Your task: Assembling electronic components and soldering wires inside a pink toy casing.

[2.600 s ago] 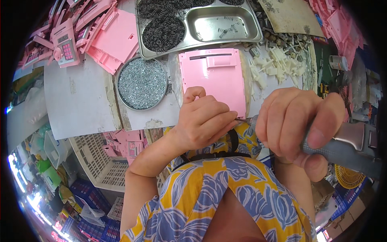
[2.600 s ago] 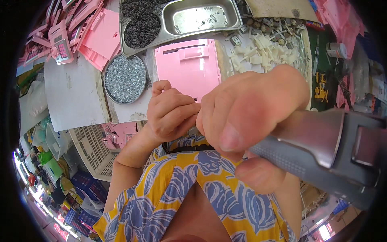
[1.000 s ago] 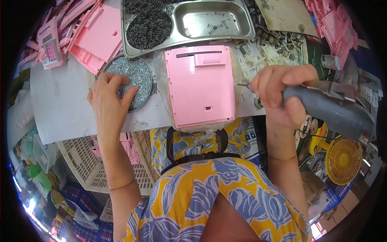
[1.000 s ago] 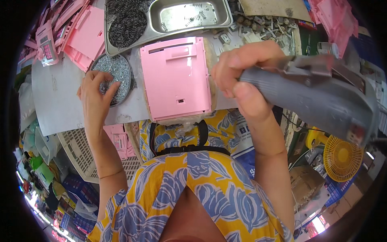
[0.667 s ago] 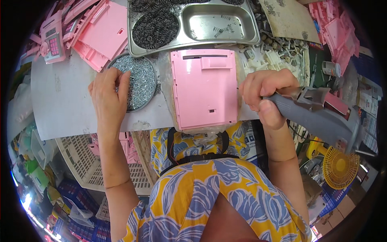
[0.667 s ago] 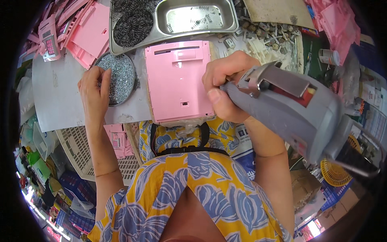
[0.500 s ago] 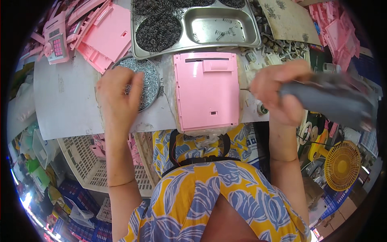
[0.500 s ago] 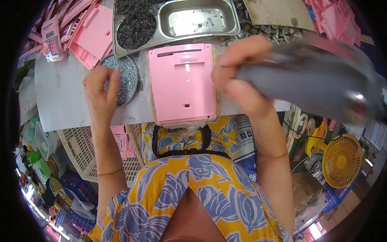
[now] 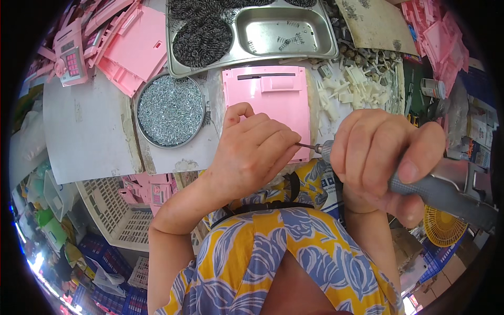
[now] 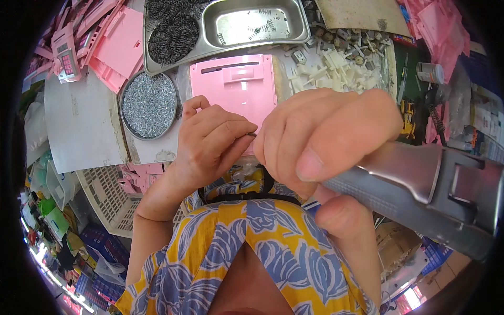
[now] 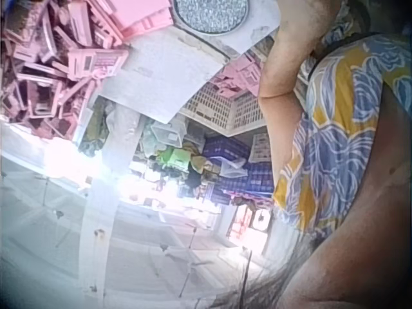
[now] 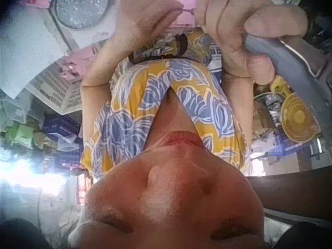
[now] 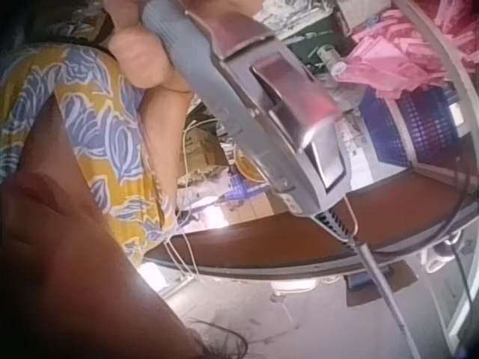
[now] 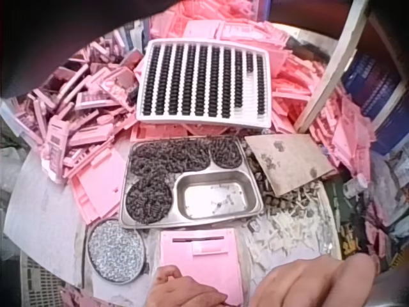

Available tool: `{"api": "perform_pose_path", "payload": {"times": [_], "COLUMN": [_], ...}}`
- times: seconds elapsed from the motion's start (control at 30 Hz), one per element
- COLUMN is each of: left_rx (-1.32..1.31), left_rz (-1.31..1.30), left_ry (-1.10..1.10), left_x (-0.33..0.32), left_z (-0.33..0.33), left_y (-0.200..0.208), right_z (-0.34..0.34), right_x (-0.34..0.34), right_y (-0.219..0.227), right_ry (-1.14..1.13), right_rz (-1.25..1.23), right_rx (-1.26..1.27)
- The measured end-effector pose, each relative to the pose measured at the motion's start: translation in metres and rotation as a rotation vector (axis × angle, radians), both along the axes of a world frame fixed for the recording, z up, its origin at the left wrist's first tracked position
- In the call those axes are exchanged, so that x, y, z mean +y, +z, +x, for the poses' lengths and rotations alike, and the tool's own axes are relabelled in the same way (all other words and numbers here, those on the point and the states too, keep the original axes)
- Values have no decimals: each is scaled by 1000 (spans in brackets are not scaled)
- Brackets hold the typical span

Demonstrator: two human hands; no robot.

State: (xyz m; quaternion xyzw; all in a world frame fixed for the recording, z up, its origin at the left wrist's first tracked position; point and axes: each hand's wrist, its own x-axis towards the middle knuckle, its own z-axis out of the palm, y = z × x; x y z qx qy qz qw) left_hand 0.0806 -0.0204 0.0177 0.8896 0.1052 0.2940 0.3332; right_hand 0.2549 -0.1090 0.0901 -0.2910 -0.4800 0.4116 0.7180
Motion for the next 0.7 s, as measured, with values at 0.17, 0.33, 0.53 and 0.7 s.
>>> {"api": "perform_pose_path", "payload": {"times": [0.17,0.33,0.53,0.7], "left_rx": [-8,-133,46,33], "left_rz": [59,10,-76,-159], "left_ry": [-33,141,94,60], "left_x": [2,18,25,29], "left_z": [-1,11,5,5], "left_y": [-1,-12,-19,-18], "right_z": [-1,26,51,46], "right_x": [-1,12,61,64], "right_y": [-4,-9,-57,-66], "right_ry": [21,-130,-146,-193], "right_rz": [-31,37,69,-70], "right_rx": [-21,-139,-31,-205]}}
